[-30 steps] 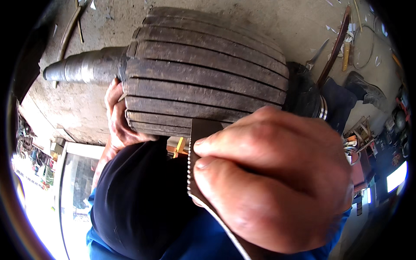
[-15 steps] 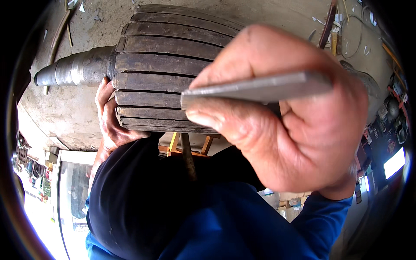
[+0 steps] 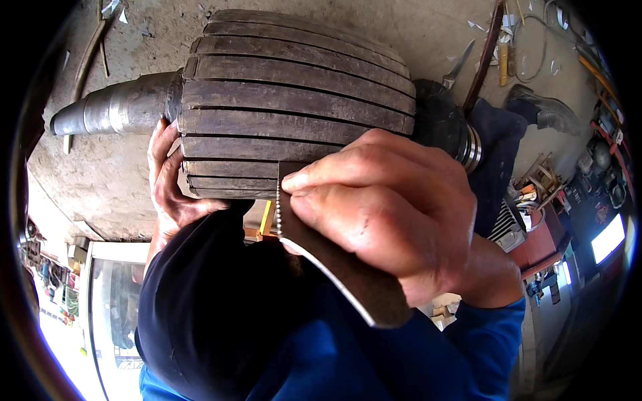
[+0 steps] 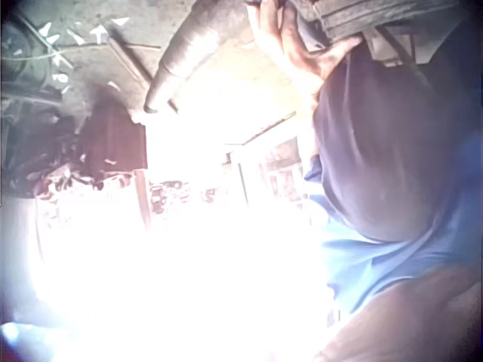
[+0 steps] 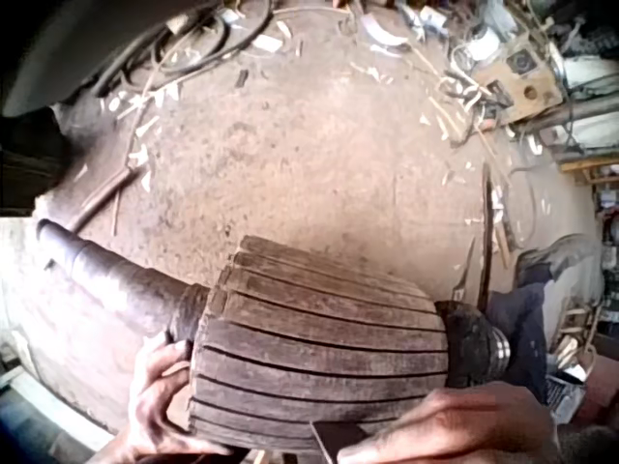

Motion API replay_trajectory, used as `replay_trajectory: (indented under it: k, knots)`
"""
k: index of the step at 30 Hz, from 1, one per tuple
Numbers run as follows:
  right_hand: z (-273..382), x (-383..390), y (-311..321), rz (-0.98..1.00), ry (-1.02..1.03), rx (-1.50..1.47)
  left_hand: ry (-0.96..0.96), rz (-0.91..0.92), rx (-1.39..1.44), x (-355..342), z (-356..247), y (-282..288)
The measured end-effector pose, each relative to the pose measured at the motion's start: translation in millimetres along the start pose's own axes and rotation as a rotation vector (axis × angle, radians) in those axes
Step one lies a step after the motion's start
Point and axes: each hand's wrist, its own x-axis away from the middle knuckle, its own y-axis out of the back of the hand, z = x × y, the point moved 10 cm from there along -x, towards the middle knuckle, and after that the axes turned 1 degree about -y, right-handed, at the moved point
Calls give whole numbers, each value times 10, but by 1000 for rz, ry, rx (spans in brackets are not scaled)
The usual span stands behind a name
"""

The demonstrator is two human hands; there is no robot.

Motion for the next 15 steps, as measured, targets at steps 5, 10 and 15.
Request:
replay_trajectory:
  k: [5, 10, 15]
  knots:
    - [33, 193, -162, -121, 86, 170, 10, 30, 1, -28, -15, -46]
    - [91, 93, -82, 8, 42, 151, -16, -7, -15, 5, 5, -35]
    - [-82, -62, 46, 85, -98, -18, -21, -4, -29, -16, -10, -62]
